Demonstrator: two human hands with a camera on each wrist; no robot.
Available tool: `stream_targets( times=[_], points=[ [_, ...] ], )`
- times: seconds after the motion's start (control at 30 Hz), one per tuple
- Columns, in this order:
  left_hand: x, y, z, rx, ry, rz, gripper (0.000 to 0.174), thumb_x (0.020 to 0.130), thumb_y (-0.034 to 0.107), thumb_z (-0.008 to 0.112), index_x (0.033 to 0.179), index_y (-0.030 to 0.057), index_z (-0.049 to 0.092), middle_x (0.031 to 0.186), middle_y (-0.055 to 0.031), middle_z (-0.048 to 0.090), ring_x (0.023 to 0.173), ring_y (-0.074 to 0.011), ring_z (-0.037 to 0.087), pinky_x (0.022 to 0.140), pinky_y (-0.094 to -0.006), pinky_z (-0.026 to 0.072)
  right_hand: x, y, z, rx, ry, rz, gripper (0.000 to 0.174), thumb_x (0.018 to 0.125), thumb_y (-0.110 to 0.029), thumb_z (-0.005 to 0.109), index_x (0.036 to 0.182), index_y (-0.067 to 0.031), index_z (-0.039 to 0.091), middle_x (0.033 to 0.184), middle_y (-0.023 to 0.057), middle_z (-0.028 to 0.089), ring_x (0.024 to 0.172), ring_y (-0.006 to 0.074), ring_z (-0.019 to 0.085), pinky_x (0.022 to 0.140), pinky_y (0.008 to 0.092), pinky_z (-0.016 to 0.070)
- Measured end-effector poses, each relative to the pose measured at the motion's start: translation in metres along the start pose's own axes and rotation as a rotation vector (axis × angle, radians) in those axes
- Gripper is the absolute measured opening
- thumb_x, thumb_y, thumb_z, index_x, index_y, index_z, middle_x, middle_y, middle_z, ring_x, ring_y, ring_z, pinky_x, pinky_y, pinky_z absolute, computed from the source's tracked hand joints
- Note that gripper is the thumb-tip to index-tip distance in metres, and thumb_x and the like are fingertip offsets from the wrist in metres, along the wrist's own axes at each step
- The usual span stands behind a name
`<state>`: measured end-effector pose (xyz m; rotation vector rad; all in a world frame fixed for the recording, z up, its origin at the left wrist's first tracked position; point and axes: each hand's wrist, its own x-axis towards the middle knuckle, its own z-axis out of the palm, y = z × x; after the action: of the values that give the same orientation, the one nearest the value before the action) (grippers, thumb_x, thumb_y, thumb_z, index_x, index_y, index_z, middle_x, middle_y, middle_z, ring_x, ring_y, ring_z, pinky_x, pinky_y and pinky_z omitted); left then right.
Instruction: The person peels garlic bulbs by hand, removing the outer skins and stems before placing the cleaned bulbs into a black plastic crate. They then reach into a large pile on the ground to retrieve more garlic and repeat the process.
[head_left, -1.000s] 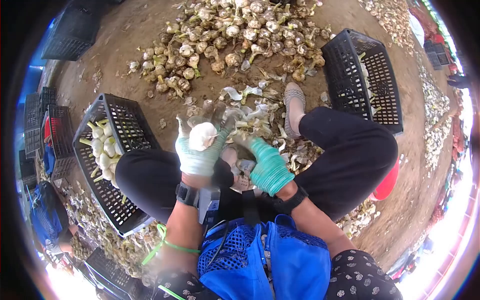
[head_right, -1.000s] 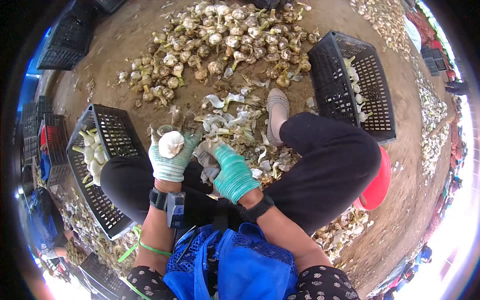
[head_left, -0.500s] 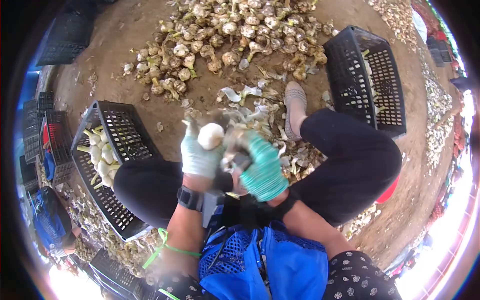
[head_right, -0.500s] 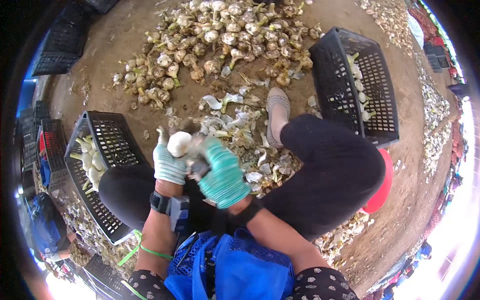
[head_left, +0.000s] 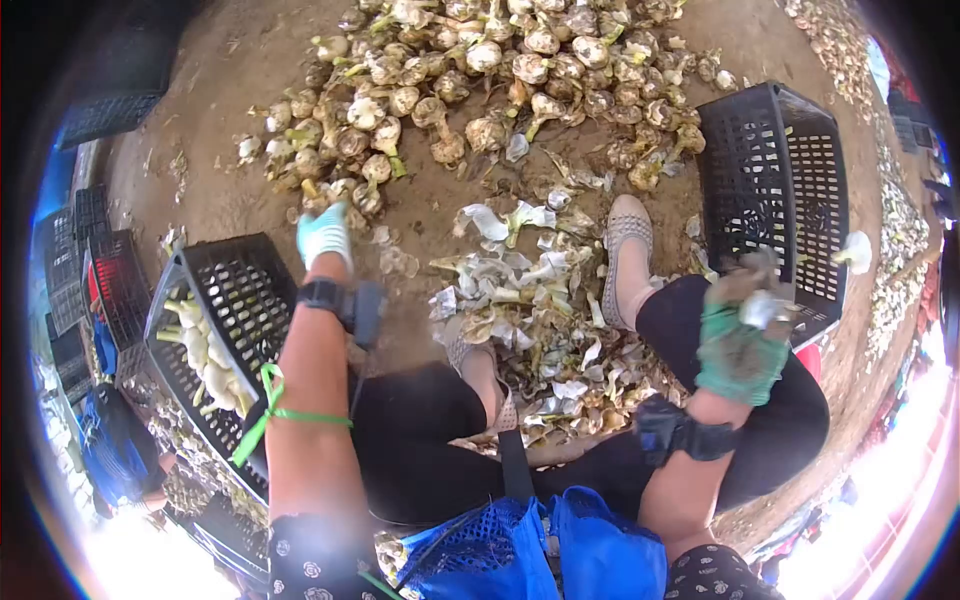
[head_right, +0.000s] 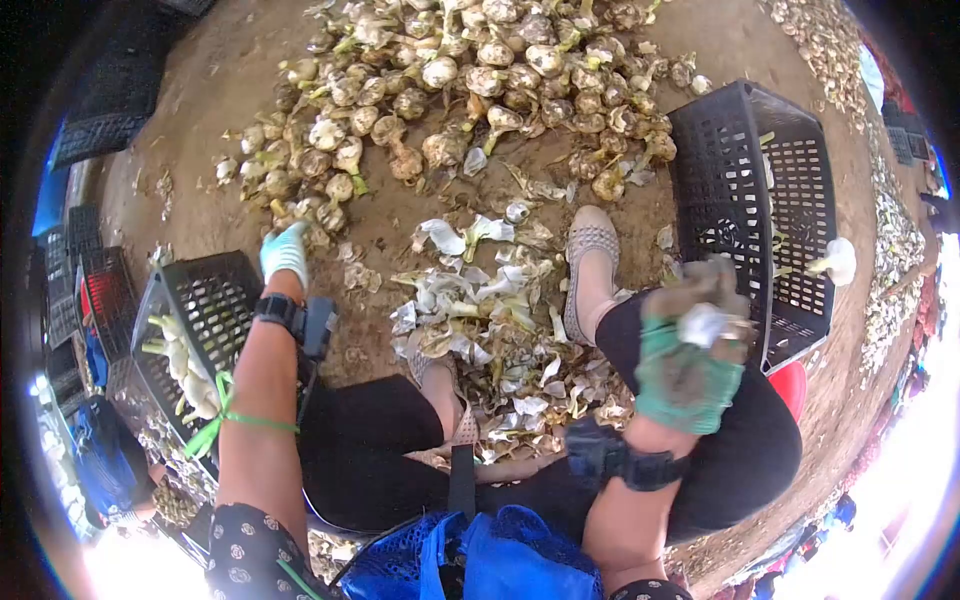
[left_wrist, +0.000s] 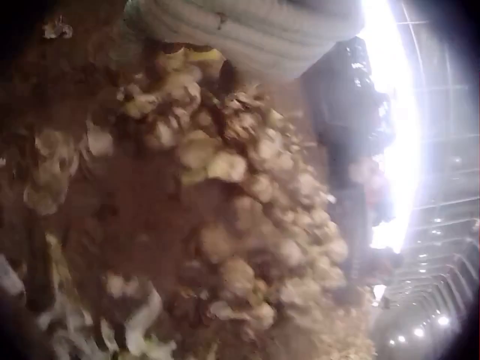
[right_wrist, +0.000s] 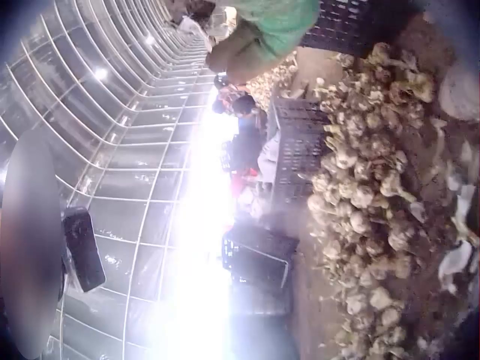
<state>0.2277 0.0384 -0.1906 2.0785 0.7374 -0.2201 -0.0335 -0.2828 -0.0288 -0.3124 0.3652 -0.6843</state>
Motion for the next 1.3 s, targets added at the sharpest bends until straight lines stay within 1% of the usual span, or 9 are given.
stream_targets(
  times=[0.17,0.4,0.5,0.63,0.7,0.8,0.9,1.1,1.3],
  points=[
    [0.135,-0.072,0.004,0.222,0.028,0.027,0.065,0.067,0.017,0.062,0.122,0.0010,0.031,0.107,-0.0169,0.050,0.089,-0.0220,0.052,0.077,-0.0312,0.0391,-0.007,0.062,0.005,-0.592,0.257,0.284,0.066,0.055,-0.028,0.074,0.103,0.0054,0.044,0.086,0.0161,0.054,0.070,0.0225,0.055,0.061,0.0318,0.0472],
    [0.076,-0.028,0.010,0.026,-0.214,0.053,0.038,0.078,0.016,0.053,0.113,0.0053,0.042,0.097,-0.0063,0.052,0.079,-0.0159,0.051,0.067,-0.0275,0.0420,-0.004,0.099,0.008,-0.721,0.299,0.366,0.031,0.078,-0.014,0.052,0.103,0.0056,0.047,0.082,0.0133,0.057,0.067,0.0172,0.058,0.059,0.0242,0.0484],
    [-0.001,0.013,0.010,-0.154,-0.448,-0.151,0.032,0.074,0.013,0.054,0.105,0.0040,0.049,0.086,-0.0050,0.055,0.060,-0.0115,0.052,0.050,-0.0249,0.0450,-0.010,0.102,0.016,-0.879,0.279,0.402,0.027,0.080,-0.011,0.049,0.102,0.0048,0.049,0.086,0.0112,0.058,0.071,0.0144,0.057,0.062,0.0235,0.0473],
    [-0.084,0.030,0.013,-0.374,-1.007,-0.135,0.037,0.070,0.007,0.057,0.105,0.0049,0.049,0.086,-0.0049,0.056,0.068,-0.0174,0.055,0.061,-0.0286,0.0470,-0.022,0.104,-0.001,-1.229,0.067,0.362,0.034,0.080,-0.018,0.051,0.107,0.0024,0.047,0.091,0.0061,0.057,0.078,0.0093,0.054,0.062,0.0216,0.0452],
    [-0.150,0.068,-0.005,-0.066,-1.172,0.175,0.047,0.063,0.008,0.063,0.107,0.0034,0.048,0.090,-0.0077,0.054,0.079,-0.0199,0.054,0.071,-0.0298,0.0445,-0.028,0.117,-0.032,-0.907,0.092,0.284,0.032,0.076,-0.019,0.055,0.100,0.0027,0.051,0.083,0.0098,0.058,0.073,0.0167,0.057,0.059,0.0261,0.0449],
    [-0.206,0.066,-0.012,0.211,-1.096,0.613,0.066,0.051,0.012,0.070,0.111,0.0015,0.044,0.100,-0.0154,0.050,0.093,-0.0235,0.050,0.081,-0.0300,0.0398,-0.039,0.113,0.003,-1.806,-0.255,-0.201,0.023,0.072,-0.014,0.056,0.087,0.0025,0.054,0.074,0.0202,0.052,0.068,0.0351,0.052,0.059,0.0367,0.0419],
    [-0.245,0.063,-0.030,0.320,-0.838,0.936,0.064,0.052,0.014,0.068,0.111,0.0026,0.045,0.099,-0.0168,0.050,0.093,-0.0274,0.050,0.080,-0.0311,0.0401,-0.052,0.101,0.015,-1.661,-0.215,-0.134,0.016,0.072,-0.011,0.056,0.083,0.0013,0.055,0.069,0.0194,0.052,0.065,0.0357,0.052,0.057,0.0371,0.0410],
    [-0.257,0.046,-0.058,0.080,-1.082,0.647,0.068,0.051,0.014,0.070,0.112,0.0004,0.043,0.101,-0.0168,0.051,0.089,-0.0247,0.052,0.078,-0.0309,0.0409,-0.080,0.088,0.018,-1.551,-0.354,0.070,0.013,0.072,-0.006,0.055,0.083,0.0019,0.055,0.066,0.0178,0.052,0.058,0.0309,0.050,0.054,0.0337,0.0404],
    [-0.267,0.042,-0.082,-0.270,-1.266,0.269,0.063,0.055,-0.005,0.064,0.114,-0.0045,0.040,0.108,-0.0091,0.047,0.098,-0.0179,0.046,0.085,-0.0285,0.0366,-0.094,0.074,0.015,-1.424,-0.385,0.189,0.024,0.072,-0.005,0.056,0.095,0.0033,0.055,0.058,0.0009,0.048,0.050,0.0061,0.039,0.048,0.0224,0.0361]
  ],
)
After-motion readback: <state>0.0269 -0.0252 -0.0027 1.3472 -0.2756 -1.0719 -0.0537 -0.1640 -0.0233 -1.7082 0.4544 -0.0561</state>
